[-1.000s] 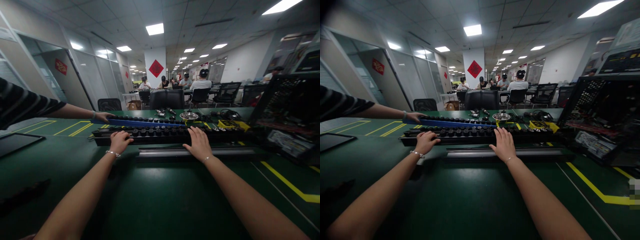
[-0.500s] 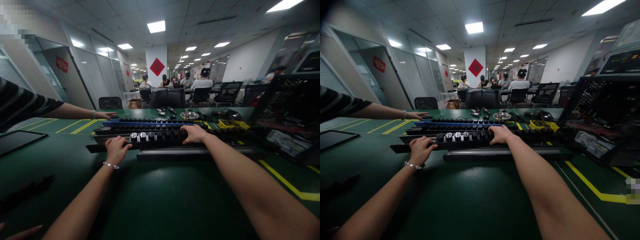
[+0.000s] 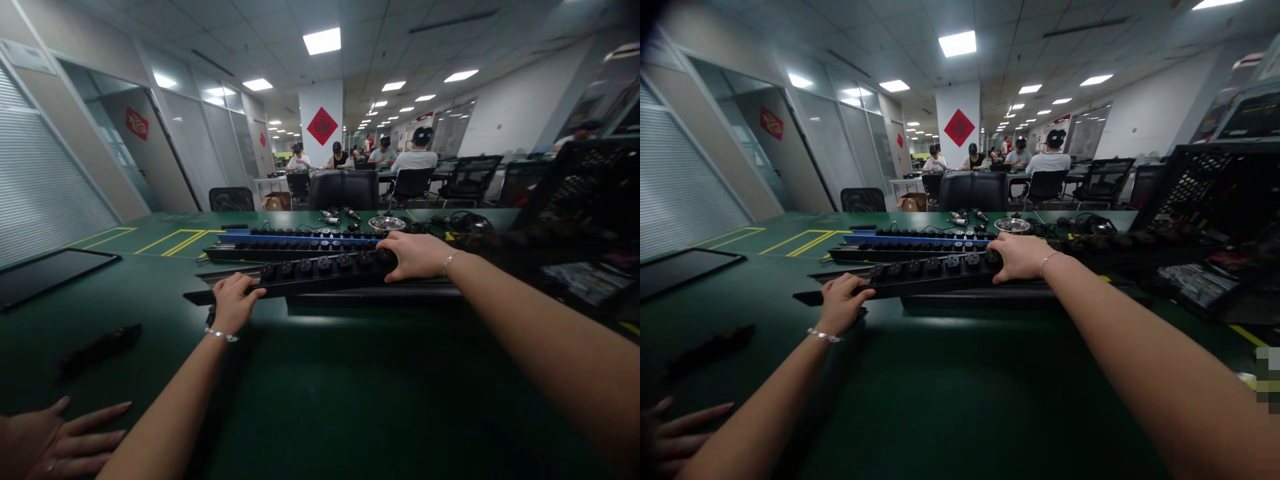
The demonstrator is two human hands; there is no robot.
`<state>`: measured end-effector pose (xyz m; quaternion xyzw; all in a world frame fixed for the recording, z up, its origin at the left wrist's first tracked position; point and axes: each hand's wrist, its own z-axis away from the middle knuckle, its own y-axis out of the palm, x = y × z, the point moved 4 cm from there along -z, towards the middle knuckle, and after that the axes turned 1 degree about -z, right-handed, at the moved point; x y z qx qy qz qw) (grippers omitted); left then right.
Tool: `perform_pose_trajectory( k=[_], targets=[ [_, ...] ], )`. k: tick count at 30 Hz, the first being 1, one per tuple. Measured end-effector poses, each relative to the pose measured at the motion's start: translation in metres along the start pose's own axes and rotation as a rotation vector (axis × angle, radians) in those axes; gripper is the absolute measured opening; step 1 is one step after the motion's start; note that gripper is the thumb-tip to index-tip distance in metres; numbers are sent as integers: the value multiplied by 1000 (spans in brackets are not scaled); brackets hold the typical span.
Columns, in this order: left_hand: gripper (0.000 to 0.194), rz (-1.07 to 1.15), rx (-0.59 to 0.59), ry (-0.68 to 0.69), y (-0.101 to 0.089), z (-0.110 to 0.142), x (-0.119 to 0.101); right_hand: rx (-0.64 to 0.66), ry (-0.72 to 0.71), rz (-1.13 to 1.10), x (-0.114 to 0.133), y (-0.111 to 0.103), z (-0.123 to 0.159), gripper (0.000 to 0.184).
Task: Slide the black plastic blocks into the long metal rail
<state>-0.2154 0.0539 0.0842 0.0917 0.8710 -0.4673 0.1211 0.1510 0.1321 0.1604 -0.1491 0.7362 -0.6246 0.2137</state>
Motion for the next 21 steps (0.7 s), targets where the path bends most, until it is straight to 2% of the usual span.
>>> perform_pose_trajectory(
  k=[7,12,16,21],
  targets=[
    [12,40,104,22,-2,40,-22,27,13,-5,-3,9,58,77],
    [12,53,175,46,-3,71,-23,98,29,-34,9,22,91,75],
    [13,51,218,49,-5,85,-21,134,28,-75,21,34,103,74],
    [13,32,268,22,-7,92,-18,142,17,-108,31,48,103,73]
  ],
)
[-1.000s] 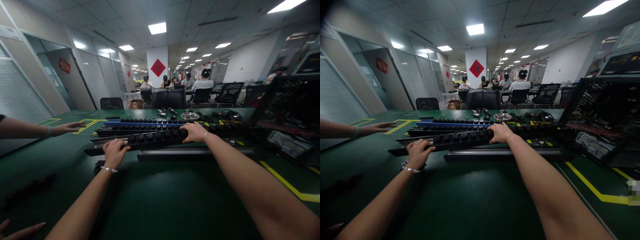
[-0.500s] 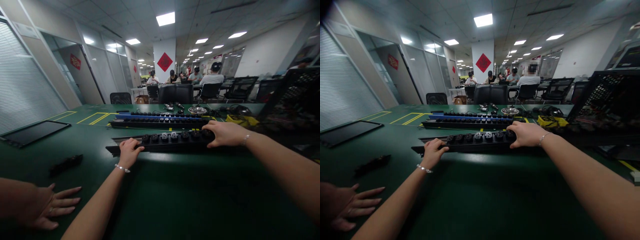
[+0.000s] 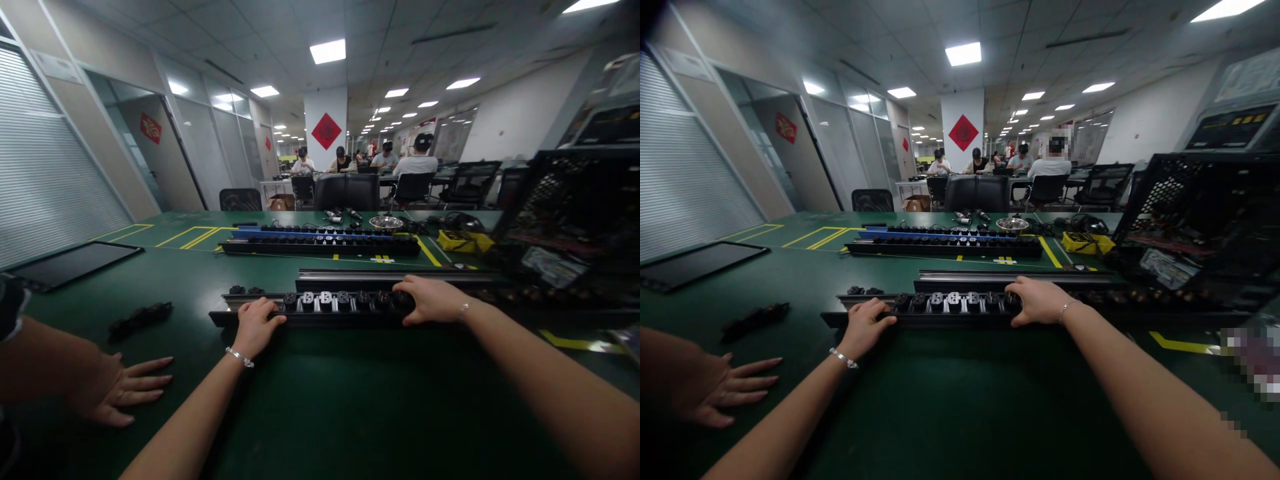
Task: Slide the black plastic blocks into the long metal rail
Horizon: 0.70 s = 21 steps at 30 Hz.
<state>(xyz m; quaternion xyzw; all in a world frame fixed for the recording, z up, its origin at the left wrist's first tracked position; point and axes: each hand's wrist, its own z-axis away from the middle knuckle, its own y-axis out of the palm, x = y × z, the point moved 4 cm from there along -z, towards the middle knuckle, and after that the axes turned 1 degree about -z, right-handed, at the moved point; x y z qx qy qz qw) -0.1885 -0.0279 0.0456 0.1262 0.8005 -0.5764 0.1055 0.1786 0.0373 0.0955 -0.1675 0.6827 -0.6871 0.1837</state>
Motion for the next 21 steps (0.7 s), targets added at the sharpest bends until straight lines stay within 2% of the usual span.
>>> perform_pose_trajectory(
  k=[9,14,21],
  targets=[
    [15,-54,51,-9,13,-8,4,42,8,-45,-2,20,-14,71],
    [18,-111,101,-3,19,-22,-3,83,19,-45,-14,24,-22,79],
    [22,-147,148,18,26,-37,-8,62,55,-63,-24,26,-28,76]
  ],
)
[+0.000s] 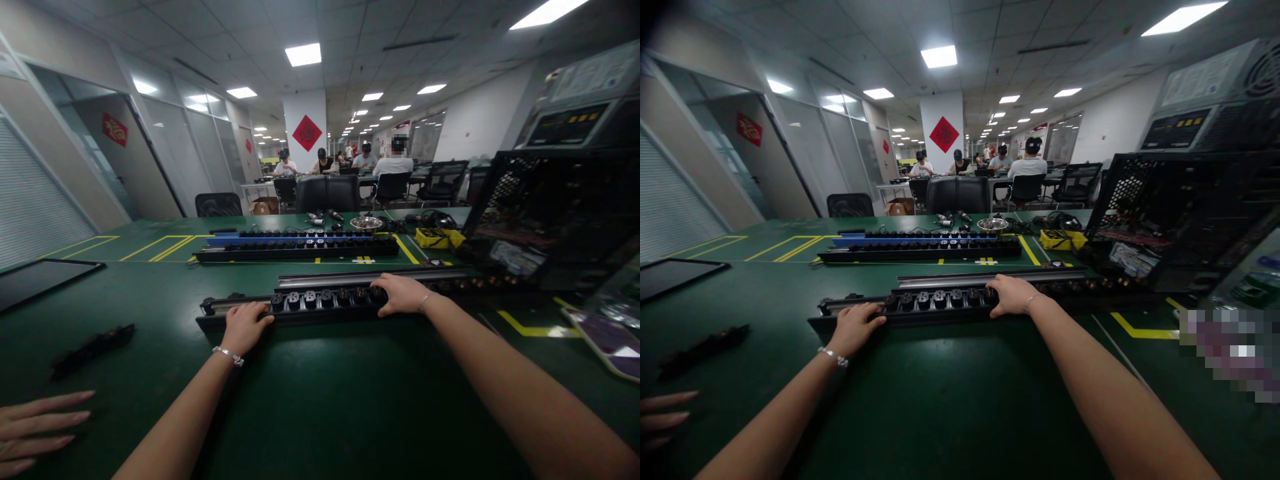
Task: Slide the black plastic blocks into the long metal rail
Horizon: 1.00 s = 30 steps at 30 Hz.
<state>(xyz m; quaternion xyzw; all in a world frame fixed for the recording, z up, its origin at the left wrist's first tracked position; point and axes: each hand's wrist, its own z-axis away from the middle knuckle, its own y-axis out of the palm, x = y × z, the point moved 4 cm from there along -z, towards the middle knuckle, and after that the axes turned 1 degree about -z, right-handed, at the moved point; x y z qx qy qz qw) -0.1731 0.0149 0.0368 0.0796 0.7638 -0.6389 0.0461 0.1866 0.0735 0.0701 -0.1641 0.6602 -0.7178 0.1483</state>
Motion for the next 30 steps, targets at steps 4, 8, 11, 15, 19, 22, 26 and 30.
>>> perform_pose_trajectory(
  k=[4,8,11,15,19,22,26,30],
  targets=[
    [23,-16,-11,8,0,1,-2,-87,21,-4,6,3,4,76],
    [23,-47,-57,25,2,4,-3,-245,90,-15,9,11,10,74],
    [24,-73,-84,46,4,5,-5,-375,102,-17,13,20,15,70],
    [24,-82,-102,66,5,7,-6,-574,128,3,27,29,21,56],
    [24,-85,-130,82,5,9,-6,-651,120,-12,43,36,20,46],
    [25,-73,-162,85,4,13,-9,-711,168,-17,48,35,18,42],
    [29,-29,-237,54,4,17,-18,-776,153,-19,63,32,13,41],
    [33,21,-324,-29,4,14,-24,-792,101,-41,85,33,4,37]
  ],
)
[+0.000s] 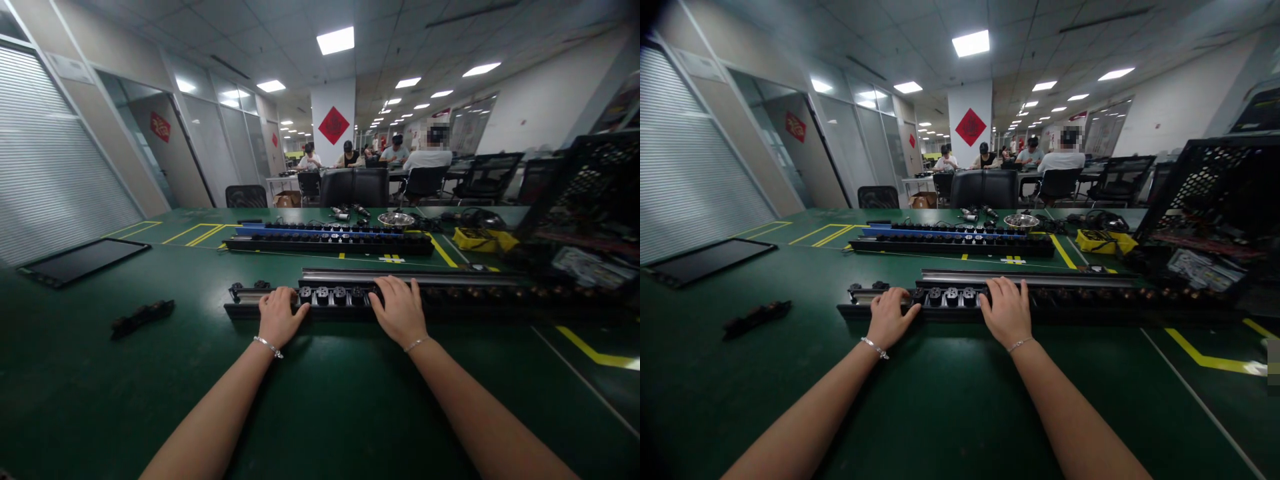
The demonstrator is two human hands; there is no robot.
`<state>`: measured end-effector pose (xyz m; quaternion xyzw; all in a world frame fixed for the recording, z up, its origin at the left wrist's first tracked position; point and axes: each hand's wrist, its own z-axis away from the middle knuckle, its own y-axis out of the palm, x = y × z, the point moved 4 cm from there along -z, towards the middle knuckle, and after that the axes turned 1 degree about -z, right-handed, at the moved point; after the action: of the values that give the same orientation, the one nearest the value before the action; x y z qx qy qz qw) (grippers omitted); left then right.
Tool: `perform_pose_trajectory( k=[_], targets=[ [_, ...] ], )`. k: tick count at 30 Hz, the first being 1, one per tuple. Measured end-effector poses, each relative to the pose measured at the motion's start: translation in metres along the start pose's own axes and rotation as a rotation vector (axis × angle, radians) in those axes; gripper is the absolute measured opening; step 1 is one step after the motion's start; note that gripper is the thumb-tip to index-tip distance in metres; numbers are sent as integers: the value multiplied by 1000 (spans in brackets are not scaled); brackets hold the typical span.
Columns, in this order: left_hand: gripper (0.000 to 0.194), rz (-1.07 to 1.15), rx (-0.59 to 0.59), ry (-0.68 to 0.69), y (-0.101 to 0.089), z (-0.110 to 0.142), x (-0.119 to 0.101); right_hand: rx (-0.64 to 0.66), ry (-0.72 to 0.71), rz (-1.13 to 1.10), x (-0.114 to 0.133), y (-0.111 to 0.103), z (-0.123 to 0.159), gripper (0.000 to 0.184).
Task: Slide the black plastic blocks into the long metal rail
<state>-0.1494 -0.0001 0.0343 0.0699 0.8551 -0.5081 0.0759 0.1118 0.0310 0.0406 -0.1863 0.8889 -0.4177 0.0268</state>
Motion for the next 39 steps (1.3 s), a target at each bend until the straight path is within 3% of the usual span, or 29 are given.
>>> perform_pose_trajectory(
  k=[5,12,23,39],
  targets=[
    [46,18,3,-22,8,-13,-3,-21,-11,0,5,11,1,35],
    [39,43,75,-91,15,-34,-14,-15,-5,3,1,11,0,36],
    [36,68,7,-105,22,-32,-10,8,-39,1,0,10,0,37],
    [34,11,-11,-207,10,-33,27,-10,-33,16,0,10,2,41]
  ],
)
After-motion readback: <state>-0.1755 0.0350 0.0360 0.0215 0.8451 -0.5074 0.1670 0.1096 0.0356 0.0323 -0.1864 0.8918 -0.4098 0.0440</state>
